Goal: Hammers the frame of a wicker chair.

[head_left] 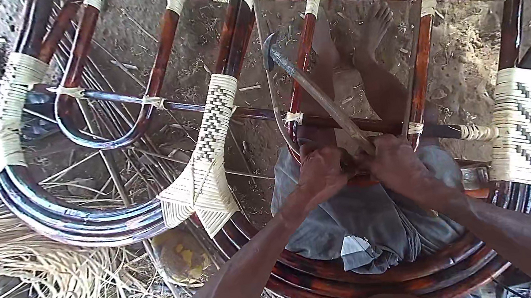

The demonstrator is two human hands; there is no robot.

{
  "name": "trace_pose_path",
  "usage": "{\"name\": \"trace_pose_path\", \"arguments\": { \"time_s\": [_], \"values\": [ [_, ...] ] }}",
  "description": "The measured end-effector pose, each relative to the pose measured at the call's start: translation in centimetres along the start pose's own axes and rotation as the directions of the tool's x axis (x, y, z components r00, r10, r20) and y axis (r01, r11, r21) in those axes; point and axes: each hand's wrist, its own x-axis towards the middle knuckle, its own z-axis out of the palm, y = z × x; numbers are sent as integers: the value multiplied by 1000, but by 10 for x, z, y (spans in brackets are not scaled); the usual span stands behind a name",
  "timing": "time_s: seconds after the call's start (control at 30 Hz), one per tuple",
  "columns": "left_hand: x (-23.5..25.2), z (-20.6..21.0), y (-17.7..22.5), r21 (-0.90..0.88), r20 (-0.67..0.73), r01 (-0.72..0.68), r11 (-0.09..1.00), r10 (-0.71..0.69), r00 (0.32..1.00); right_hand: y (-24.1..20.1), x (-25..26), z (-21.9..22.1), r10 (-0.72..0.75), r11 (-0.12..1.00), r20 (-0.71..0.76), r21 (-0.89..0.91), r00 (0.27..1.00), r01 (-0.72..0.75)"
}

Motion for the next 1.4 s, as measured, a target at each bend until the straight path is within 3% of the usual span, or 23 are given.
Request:
{"name": "trace_pose_path", "arguments": {
  "time_s": [0.07, 0.13, 0.23, 0.33, 0.43, 0.5, 0.57, 0.73, 0.87, 1.07, 1.17, 1.23, 1.33, 1.4],
  "values": [
    [0, 0, 1, 23, 1, -2, 1000, 2, 1000, 2, -2, -4, -10, 998, 2, 60, 1000, 10],
    [0, -1, 3, 41, 17, -7, 999, 6, 1000, 15, -9, -18, -39, 970, 14, 242, 999, 34],
    [1, -1, 1, 51, 28, -4, 999, 3, 1000, 42, -48, -53, -88, 740, 33, 671, 996, 43],
    [2, -2, 4, 76, 49, -6, 997, 2, 999, 80, -100, -91, -87, 573, 51, 820, 995, 8],
    [3, -5, 8, 85, 90, 27, 996, -35, 995, 114, -140, -100, 43, 623, 211, 759, 977, -191],
    [3, -5, 9, 77, 91, 42, 996, -49, 995, 124, -151, -107, 150, 679, 409, 620, 900, -394],
    [2, -3, 8, 80, 71, 37, 996, -43, 997, 125, -152, -112, 187, 685, 510, 544, 839, -484],
    [0, 1, 5, 77, 20, 5, 997, -6, 1000, 111, -145, -114, 189, 715, 310, 607, 932, -347],
    [0, 0, 5, 95, 37, 8, 995, -12, 999, 120, -143, -108, 195, 882, 481, 296, 855, -367],
    [1, 1, 3, 81, 21, -12, 997, 11, 1000, 103, -138, -111, 243, 789, 324, 483, 914, -381],
    [2, -1, 5, 94, 40, -7, 996, 4, 999, 120, -144, -110, 169, 911, 486, 256, 858, -325],
    [2, -6, 2, 118, 82, -47, 992, 38, 996, 125, -142, -111, 157, 934, 476, 213, 865, -286],
    [-1, -17, -12, 155, 184, -189, 970, 160, 970, 116, -140, -114, 204, 854, 398, 374, 895, -361],
    [0, -20, -12, 241, 201, -201, 949, 154, 967, 115, -140, -115, 241, 755, 395, 497, 886, -427]
  ]
}}
